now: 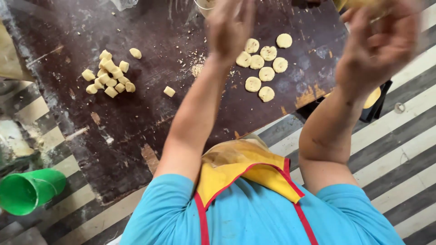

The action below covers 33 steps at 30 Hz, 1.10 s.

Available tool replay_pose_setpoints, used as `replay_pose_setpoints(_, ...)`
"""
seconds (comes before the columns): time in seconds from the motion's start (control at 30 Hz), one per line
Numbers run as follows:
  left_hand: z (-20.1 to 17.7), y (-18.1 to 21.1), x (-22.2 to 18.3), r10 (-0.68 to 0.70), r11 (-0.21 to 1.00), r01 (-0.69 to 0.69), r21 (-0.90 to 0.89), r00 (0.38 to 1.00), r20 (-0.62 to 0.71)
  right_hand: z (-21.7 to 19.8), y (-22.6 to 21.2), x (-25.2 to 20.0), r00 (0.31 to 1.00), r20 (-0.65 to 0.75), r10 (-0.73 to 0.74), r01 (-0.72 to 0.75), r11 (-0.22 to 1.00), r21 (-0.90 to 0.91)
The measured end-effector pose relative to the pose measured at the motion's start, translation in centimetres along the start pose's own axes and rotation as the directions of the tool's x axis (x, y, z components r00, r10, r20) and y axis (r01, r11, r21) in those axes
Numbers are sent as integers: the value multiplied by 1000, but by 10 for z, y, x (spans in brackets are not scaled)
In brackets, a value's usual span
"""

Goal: The person takes small dough pieces from a pile on the worktable, presses and flattens each piece by hand into a round cookie, and places it with the finished cookies on the table. Other workers pass dough pieces and move finished cookies to trays at the side.

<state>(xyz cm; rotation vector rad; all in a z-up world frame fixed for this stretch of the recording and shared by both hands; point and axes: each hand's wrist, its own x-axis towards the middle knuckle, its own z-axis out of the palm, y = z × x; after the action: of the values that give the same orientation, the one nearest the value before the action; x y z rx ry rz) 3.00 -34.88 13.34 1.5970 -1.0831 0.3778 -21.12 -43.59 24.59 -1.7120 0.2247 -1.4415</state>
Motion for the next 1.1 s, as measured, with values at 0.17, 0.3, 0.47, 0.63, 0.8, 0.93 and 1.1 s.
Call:
replay_pose_setpoints(0.17,59,-25,-83,-201,979,90,181,530,824,2,31,32,954,-22,-300,246,821,-516)
replay_pose_setpoints(0.3,-6,-9,-140,-217,956,291,41,605,766,32,149,3,924,221,-311,370,593,-715)
replay_pose_setpoints(0.47,-133,-23,-196,-459,872,462,160,664,590,57,216,-126,751,430,501,123,533,-837)
replay_pose_setpoints(0.63,-250,-55,-281,-658,728,579,368,740,140,133,148,-202,594,718,363,-58,909,-412)
replay_pose_setpoints(0.8,-311,-72,-318,-730,525,738,424,647,-221,219,112,-245,358,891,279,-54,959,-279)
replay_pose_setpoints(0.93,-316,-91,-307,-768,505,776,378,604,-214,287,88,-252,371,892,257,24,958,-286)
replay_pose_setpoints(1.1,-308,-123,-247,-642,598,659,456,735,-219,311,119,-286,435,857,276,150,917,-371)
